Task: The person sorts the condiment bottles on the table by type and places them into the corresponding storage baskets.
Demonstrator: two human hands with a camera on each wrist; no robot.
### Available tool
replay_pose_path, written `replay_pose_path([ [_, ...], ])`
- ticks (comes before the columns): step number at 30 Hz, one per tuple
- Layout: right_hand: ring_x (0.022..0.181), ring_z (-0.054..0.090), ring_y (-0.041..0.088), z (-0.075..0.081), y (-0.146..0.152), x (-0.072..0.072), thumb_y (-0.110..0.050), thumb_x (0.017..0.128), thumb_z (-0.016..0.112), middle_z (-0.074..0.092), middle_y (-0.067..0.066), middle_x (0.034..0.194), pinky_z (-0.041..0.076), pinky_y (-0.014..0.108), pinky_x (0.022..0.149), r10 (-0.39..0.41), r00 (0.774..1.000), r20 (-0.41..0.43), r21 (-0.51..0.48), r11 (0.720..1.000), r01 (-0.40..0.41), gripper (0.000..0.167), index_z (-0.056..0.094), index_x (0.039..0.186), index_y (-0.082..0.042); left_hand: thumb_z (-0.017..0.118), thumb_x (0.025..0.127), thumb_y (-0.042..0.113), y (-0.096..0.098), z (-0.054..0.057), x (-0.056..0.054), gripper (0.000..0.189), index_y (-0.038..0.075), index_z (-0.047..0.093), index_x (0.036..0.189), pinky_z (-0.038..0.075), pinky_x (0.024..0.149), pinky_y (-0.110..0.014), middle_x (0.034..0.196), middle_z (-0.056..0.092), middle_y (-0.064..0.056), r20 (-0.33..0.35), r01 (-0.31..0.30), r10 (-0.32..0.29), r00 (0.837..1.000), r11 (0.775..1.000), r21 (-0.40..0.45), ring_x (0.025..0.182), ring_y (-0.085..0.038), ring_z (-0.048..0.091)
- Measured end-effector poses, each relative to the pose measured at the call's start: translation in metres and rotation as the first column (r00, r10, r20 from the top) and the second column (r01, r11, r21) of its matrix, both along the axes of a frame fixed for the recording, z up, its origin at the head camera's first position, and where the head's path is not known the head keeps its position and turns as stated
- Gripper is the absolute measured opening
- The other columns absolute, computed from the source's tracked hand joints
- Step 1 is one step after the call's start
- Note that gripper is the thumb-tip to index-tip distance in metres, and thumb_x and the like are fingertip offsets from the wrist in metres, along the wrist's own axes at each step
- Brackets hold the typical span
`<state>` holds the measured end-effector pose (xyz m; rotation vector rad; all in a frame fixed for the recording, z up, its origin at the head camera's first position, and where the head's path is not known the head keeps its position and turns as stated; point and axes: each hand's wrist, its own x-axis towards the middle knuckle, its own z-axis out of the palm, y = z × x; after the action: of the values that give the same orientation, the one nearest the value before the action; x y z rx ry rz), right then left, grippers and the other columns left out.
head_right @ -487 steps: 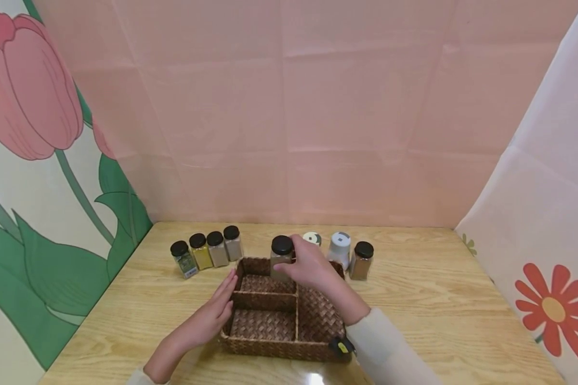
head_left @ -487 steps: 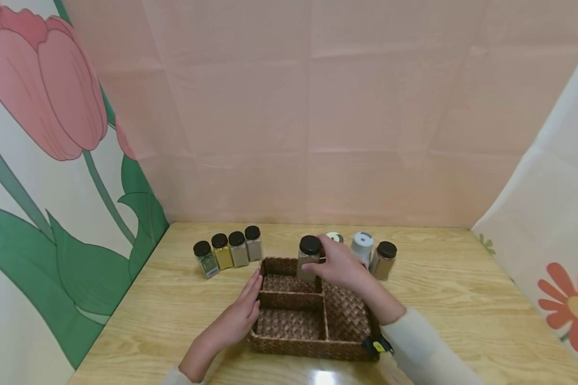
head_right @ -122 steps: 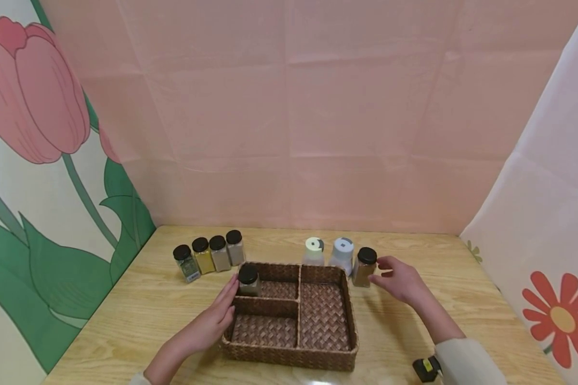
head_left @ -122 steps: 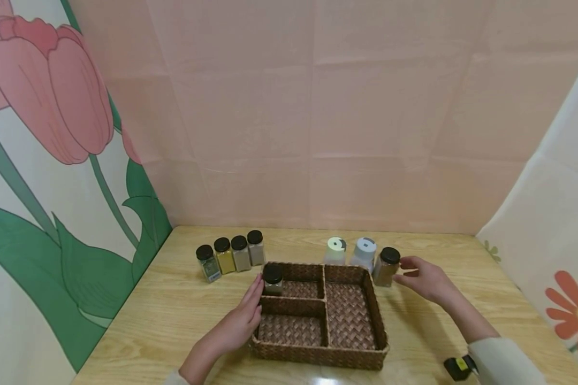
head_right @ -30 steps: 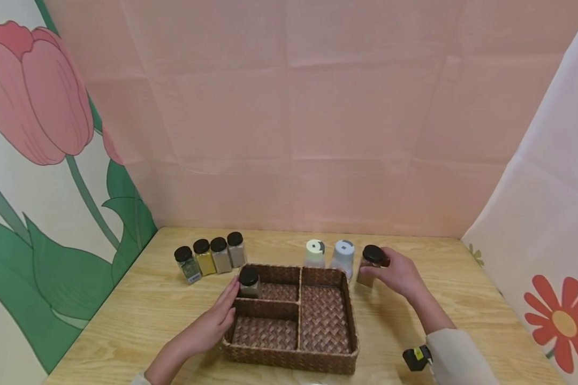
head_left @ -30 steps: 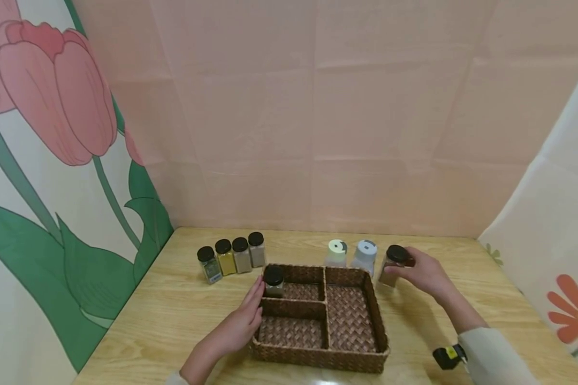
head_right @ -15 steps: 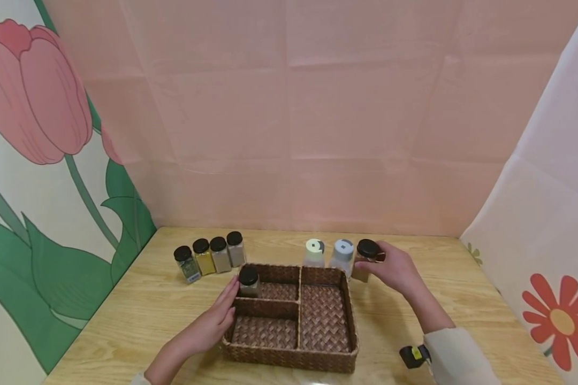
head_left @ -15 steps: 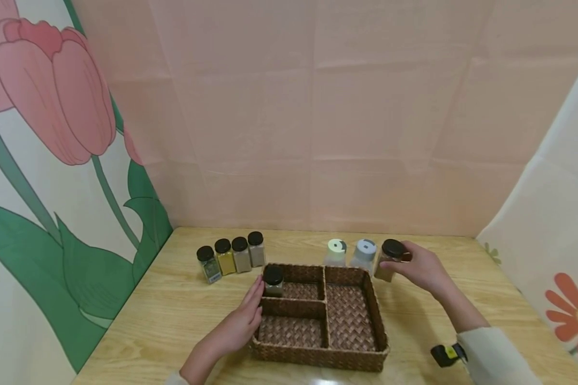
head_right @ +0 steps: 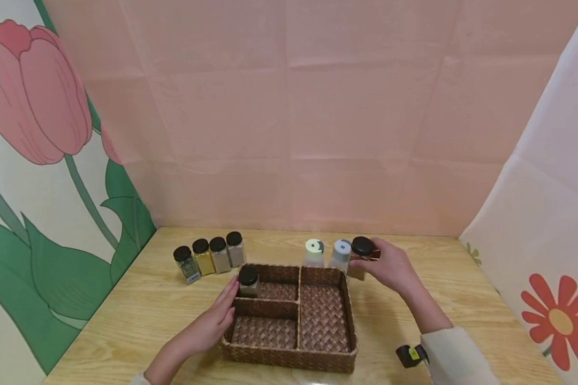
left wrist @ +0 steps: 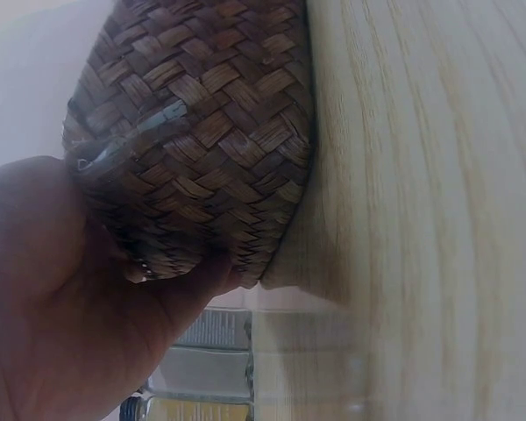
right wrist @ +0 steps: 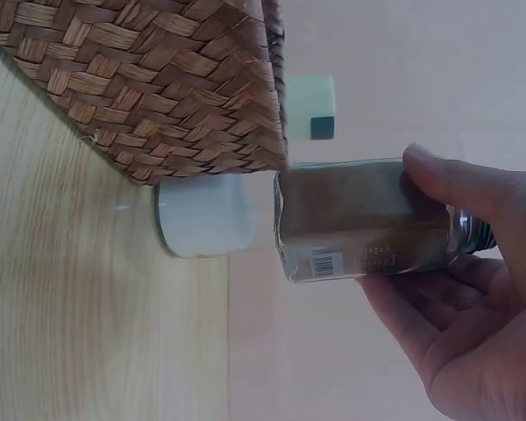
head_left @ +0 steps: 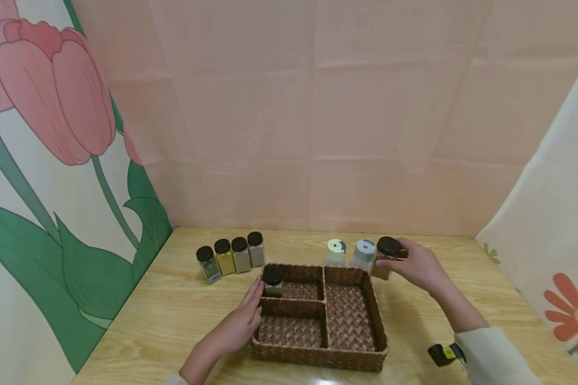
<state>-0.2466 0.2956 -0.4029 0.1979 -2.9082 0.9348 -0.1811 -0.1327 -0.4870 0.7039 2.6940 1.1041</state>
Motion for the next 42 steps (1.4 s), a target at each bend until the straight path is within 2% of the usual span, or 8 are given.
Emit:
replay_pose_path([
  [11,0.119,0.057,0.052,0.008,-0.004,0.002,-0.060,0.085,0.074,0.062,0.031,0.130,0.056,0.057,0.083,0.010,1.000,-0.010,-0.010,1.000,-0.010,0.081,0.056,0.136,0.000,0.032,0.112,0.017,0.000,-0.001,0.001,0.059,0.003,0.005,0.162,0.028,0.118,-0.054,0.170,-0.006,-0.011,-0.007,-0.003,0.003,1.000,1.000,-0.001,0.153,-0.033,0.015],
  [17,0.114,0.060,0.050,0.012,-0.010,0.004,-0.059,0.085,0.075,0.065,0.028,0.124,0.057,0.053,0.078,0.018,1.000,-0.012,-0.018,1.000,-0.018,0.071,0.060,0.124,-0.002,0.033,0.111,0.017,0.000,-0.001,0.000,0.059,0.003,0.006,0.162,0.028,0.118,-0.054,0.170,-0.005,-0.013,-0.001,-0.004,0.004,1.000,1.000,0.002,0.153,-0.033,0.015],
  [24,0.117,0.060,0.050,0.015,-0.019,0.006,-0.057,0.085,0.076,0.064,0.028,0.128,0.056,0.057,0.084,0.040,0.999,-0.028,-0.023,0.999,-0.040,0.079,0.057,0.136,0.000,0.032,0.112,0.018,0.000,-0.001,0.000,0.059,0.004,0.005,0.162,0.028,0.118,-0.055,0.170,-0.007,-0.010,0.012,0.002,-0.002,1.000,1.000,0.009,0.154,-0.032,0.013],
  [28,0.117,0.061,0.048,0.017,-0.025,0.007,-0.055,0.085,0.077,0.066,0.026,0.126,0.057,0.056,0.085,0.059,0.997,-0.042,-0.030,0.998,-0.060,0.078,0.058,0.137,-0.001,0.031,0.112,0.019,0.000,-0.001,0.000,0.059,0.005,0.004,0.163,0.028,0.118,-0.054,0.170,-0.008,-0.007,0.017,0.002,-0.002,1.000,1.000,0.010,0.154,-0.031,0.014],
  [42,0.114,0.064,0.045,0.017,-0.037,0.003,-0.055,0.084,0.078,0.068,0.023,0.122,0.058,0.052,0.082,0.072,0.996,-0.043,-0.031,0.997,-0.073,0.076,0.059,0.135,-0.001,0.032,0.111,0.017,0.000,-0.001,0.000,0.060,0.004,0.004,0.163,0.028,0.118,-0.055,0.170,-0.008,-0.007,0.007,0.001,-0.001,1.000,1.000,0.010,0.153,-0.033,0.016],
])
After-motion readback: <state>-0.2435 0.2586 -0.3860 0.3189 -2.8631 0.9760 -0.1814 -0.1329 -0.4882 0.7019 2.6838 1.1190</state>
